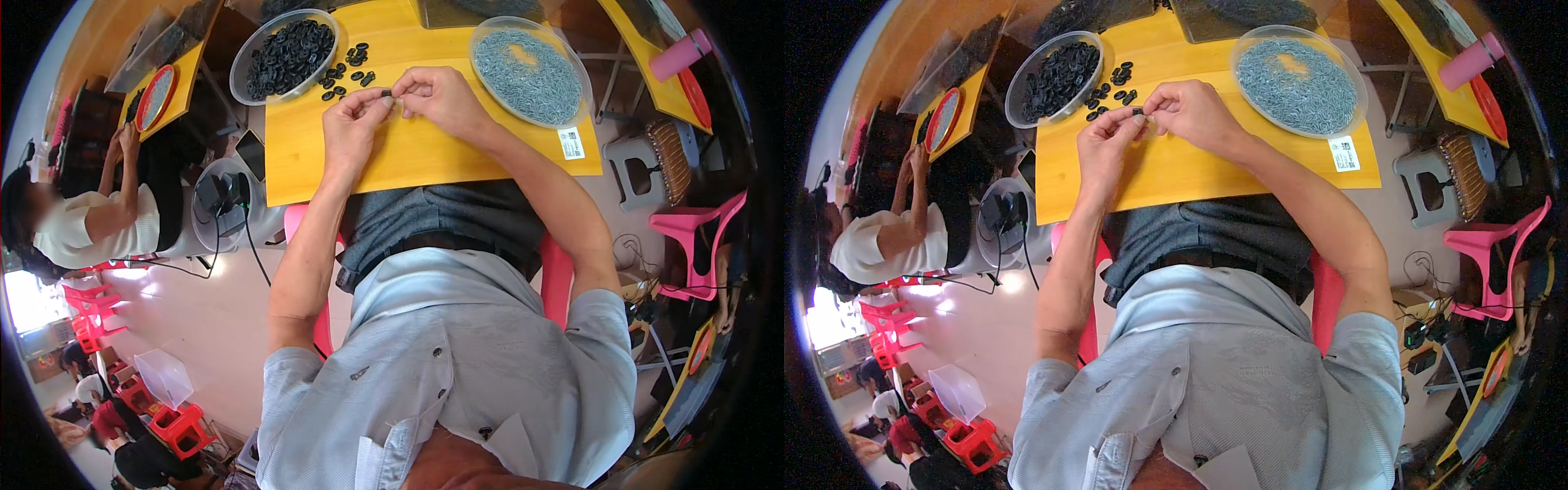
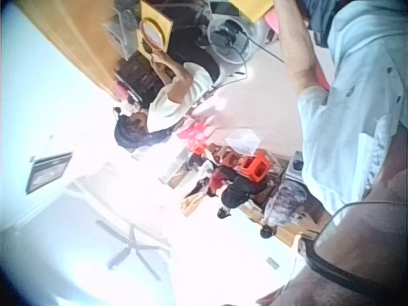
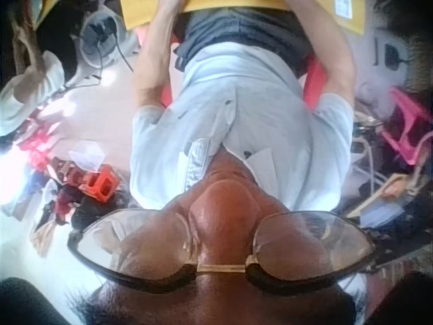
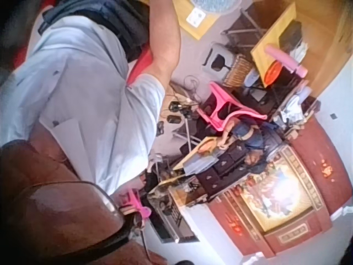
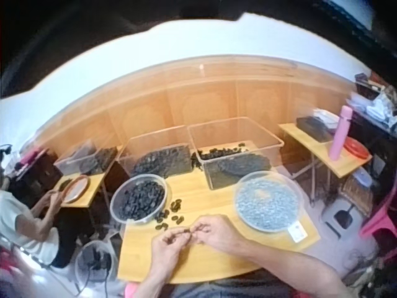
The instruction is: The person assembles plastic clips by picking up small pins from a dish and inserting them into the holes of black plastic components by hand.
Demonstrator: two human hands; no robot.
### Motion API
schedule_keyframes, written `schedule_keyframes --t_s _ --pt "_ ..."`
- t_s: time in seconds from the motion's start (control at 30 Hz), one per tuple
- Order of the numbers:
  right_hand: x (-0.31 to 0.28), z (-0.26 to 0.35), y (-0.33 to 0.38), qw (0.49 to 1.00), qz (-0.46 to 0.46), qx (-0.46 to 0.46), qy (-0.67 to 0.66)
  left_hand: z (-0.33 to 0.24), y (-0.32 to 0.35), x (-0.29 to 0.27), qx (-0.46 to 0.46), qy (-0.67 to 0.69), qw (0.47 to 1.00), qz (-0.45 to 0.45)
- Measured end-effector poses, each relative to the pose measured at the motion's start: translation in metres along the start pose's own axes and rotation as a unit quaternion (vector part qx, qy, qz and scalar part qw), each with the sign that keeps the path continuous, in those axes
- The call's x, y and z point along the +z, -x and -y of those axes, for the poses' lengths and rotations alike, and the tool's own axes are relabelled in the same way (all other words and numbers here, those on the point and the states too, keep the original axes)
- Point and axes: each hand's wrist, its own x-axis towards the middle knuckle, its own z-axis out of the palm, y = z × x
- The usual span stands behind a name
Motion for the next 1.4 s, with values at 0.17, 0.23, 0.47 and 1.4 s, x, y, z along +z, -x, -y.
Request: schedule_keyframes --t_s 0.17,0.23,0.47,1.4 --pt "-0.002 -0.008 -0.003 0.999 -0.027 -0.034 -0.004 0.002 0.001 -0.001 -0.002 0.005 1.0 -0.003" --pt "-0.003 -0.005 -0.003 0.999 -0.036 -0.04 0.002 0.002 0.001 0.0 0.001 0.009 1.0 0.0" --pt "-0.002 -0.003 -0.002 0.999 -0.027 -0.034 -0.016 0.003 0.002 0.003 0.001 -0.002 1.0 0.007" --pt "-0.002 -0.007 -0.007 0.995 0.011 -0.017 -0.094 0.009 0.007 0.01 0.079 -0.067 0.993 -0.059"
